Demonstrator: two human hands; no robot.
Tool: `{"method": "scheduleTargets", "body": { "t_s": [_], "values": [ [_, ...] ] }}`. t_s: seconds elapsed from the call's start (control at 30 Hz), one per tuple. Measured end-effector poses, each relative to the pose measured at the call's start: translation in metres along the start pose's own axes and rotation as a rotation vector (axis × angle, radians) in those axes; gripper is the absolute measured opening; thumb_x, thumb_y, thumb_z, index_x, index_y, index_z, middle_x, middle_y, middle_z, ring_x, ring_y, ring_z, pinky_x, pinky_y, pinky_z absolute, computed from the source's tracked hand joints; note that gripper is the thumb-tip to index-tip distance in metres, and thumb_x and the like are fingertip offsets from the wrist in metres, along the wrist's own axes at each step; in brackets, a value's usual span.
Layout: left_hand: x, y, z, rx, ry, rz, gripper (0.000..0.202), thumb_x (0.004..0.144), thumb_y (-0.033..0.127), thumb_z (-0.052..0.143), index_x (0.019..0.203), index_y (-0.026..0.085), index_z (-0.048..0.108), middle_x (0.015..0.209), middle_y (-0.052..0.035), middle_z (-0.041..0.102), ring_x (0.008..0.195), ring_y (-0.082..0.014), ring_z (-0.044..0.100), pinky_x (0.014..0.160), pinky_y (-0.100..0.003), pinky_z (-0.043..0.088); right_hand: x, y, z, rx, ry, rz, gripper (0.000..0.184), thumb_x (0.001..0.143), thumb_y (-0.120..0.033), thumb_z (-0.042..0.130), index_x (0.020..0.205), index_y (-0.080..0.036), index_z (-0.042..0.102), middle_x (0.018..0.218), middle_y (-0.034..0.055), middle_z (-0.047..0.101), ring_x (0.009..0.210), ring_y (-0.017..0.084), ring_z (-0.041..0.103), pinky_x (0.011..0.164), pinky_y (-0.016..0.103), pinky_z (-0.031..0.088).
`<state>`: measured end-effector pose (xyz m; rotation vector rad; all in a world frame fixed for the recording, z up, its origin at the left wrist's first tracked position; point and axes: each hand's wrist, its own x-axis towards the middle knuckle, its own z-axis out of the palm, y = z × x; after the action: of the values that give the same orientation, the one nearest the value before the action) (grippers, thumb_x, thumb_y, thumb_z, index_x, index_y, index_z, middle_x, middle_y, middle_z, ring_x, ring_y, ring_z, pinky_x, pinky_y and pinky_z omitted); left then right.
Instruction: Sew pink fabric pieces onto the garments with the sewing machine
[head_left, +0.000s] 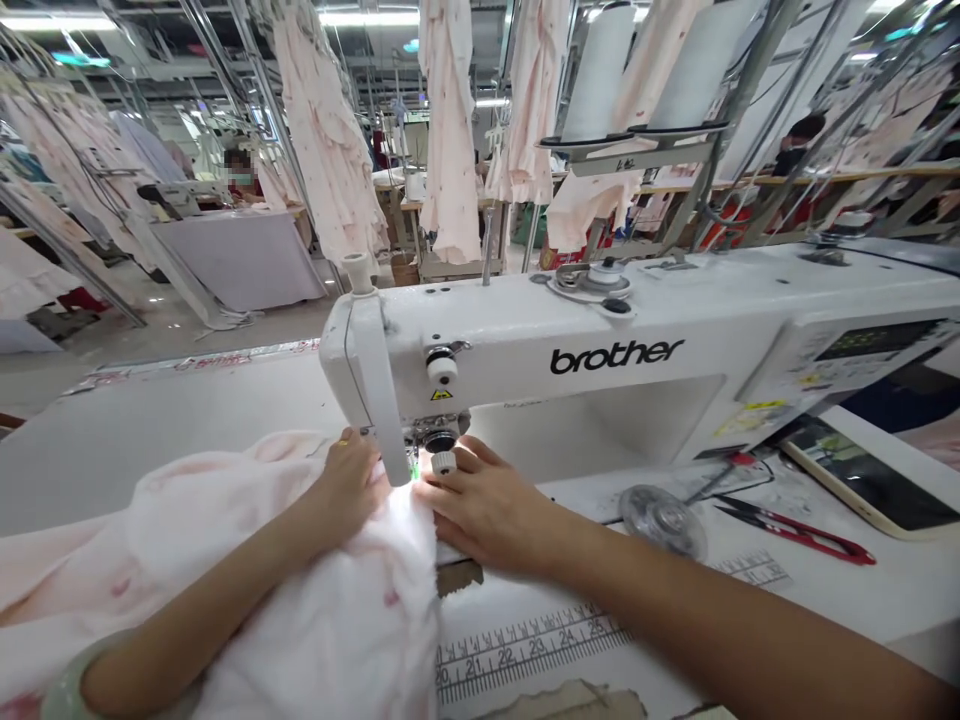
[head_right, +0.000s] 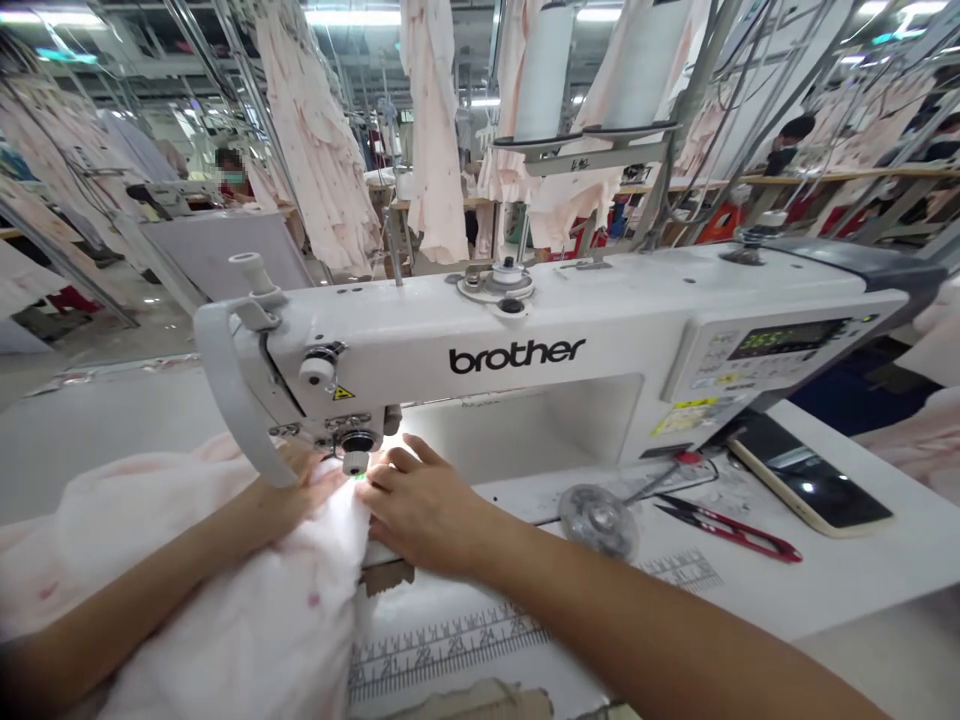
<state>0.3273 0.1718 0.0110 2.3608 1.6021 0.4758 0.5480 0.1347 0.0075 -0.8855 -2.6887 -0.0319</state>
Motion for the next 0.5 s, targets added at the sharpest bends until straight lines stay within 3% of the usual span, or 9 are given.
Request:
{"method": "scheduleTargets", "body": {
  "t_s": [0.1,0.2,0.3,0.37,0.43,0.5],
  "values": [
    [-0.021,0.003,-0.021,0.006,0.024,0.051,0.014,0.086,0.031,0.052,0.076,0.022,0.055,0.086,-0.0048,0.058,0.088,-0.0229,0.054,0.077,-0.035,0.046,0.0,0.003,-0.006,-0.066,-0.014,-0.036,0.022,0.095,-0.037,0.06,0.095,-0.015,0.062,0.095,0.006,0.066,0.091,0.022,0.052,0.102,0.04,0.031],
    [-0.061,0.012,-0.035,0.017,-0.001,0.199,0.024,0.089,0.039,0.053,0.108,0.026,0.056,0.111,-0.0051,0.061,0.101,-0.024,0.057,0.085,-0.034,0.049,-0.001,0.004,-0.007,-0.087,-0.008,-0.147,0.03,0.097,-0.043,0.057,0.082,-0.017,0.06,0.079,0.0021,0.063,0.077,0.018,0.052,0.085,0.035,0.038],
    [-0.1,0.019,-0.026,0.04,-0.072,0.419,0.035,0.084,0.042,0.061,0.116,0.03,0.055,0.11,-0.0035,0.065,0.092,-0.0222,0.063,0.076,-0.029,0.053,-0.003,0.002,-0.007,-0.096,0.047,-0.308,0.036,0.098,-0.044,0.055,0.074,-0.018,0.057,0.069,-0.0006,0.057,0.067,0.017,0.049,0.072,0.032,0.038],
    [-0.115,0.019,-0.016,0.086,-0.062,0.481,0.027,0.084,0.032,0.06,0.111,0.03,0.057,0.1,-0.0023,0.068,0.084,-0.0217,0.064,0.073,-0.03,0.054,-0.005,-0.002,-0.007,-0.107,0.079,-0.448,0.036,0.1,-0.04,0.052,0.072,-0.018,0.056,0.065,-0.0011,0.053,0.064,0.016,0.047,0.068,0.032,0.037],
    [-0.121,0.015,-0.014,0.133,-0.03,0.449,0.022,0.086,0.02,0.053,0.105,0.03,0.058,0.09,-0.0009,0.068,0.079,-0.0208,0.064,0.071,-0.03,0.054,-0.007,-0.009,-0.008,-0.105,0.108,-0.584,0.032,0.102,-0.034,0.049,0.076,-0.017,0.057,0.069,0.0001,0.053,0.065,0.016,0.047,0.066,0.032,0.038],
    [-0.122,0.008,-0.024,0.153,0.038,0.358,0.022,0.087,0.019,0.049,0.103,0.031,0.057,0.09,-0.0005,0.067,0.082,-0.0208,0.064,0.073,-0.031,0.054,-0.009,-0.02,-0.008,-0.099,0.156,-0.684,0.022,0.101,-0.026,0.049,0.085,-0.016,0.061,0.079,0.0031,0.057,0.073,0.016,0.052,0.064,0.031,0.039]
  ]
}}
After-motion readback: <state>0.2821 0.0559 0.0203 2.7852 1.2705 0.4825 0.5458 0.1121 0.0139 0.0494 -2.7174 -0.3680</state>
